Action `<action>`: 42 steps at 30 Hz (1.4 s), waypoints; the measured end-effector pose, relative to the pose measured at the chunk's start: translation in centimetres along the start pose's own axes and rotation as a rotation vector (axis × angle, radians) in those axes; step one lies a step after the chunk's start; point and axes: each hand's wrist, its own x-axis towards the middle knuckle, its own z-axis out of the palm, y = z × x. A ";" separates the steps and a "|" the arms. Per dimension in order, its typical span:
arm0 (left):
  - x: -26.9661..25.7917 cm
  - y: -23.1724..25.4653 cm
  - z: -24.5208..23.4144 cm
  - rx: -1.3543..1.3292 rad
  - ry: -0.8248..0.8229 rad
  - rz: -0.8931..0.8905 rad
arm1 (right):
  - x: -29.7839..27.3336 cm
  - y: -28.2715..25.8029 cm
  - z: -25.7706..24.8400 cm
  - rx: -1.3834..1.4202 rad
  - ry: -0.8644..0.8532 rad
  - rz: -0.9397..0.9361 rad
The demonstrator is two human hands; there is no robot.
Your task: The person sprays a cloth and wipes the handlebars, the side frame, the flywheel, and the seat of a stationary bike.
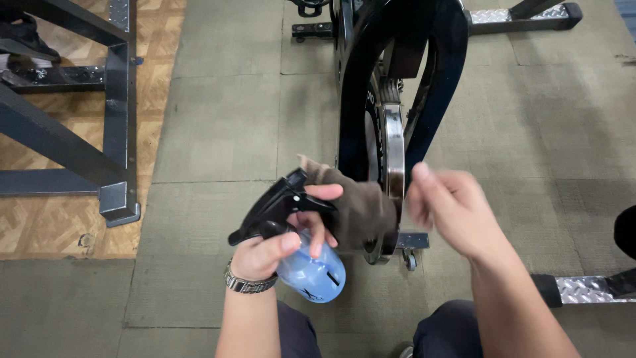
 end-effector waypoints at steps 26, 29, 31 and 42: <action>1.7 1.9 2.2 0.629 -0.211 -0.167 | -1.2 -1.3 2.0 0.551 0.268 -0.031; 1.0 -0.3 1.0 0.225 -0.253 -0.333 | -1.9 -3.3 1.9 0.008 0.192 -0.262; 0.7 -2.2 0.6 -0.053 -0.263 -0.515 | -2.5 -3.1 1.5 0.174 0.039 -0.252; 1.2 -3.3 0.4 -0.370 -0.150 -0.374 | -1.7 -0.9 0.2 0.313 0.180 -0.320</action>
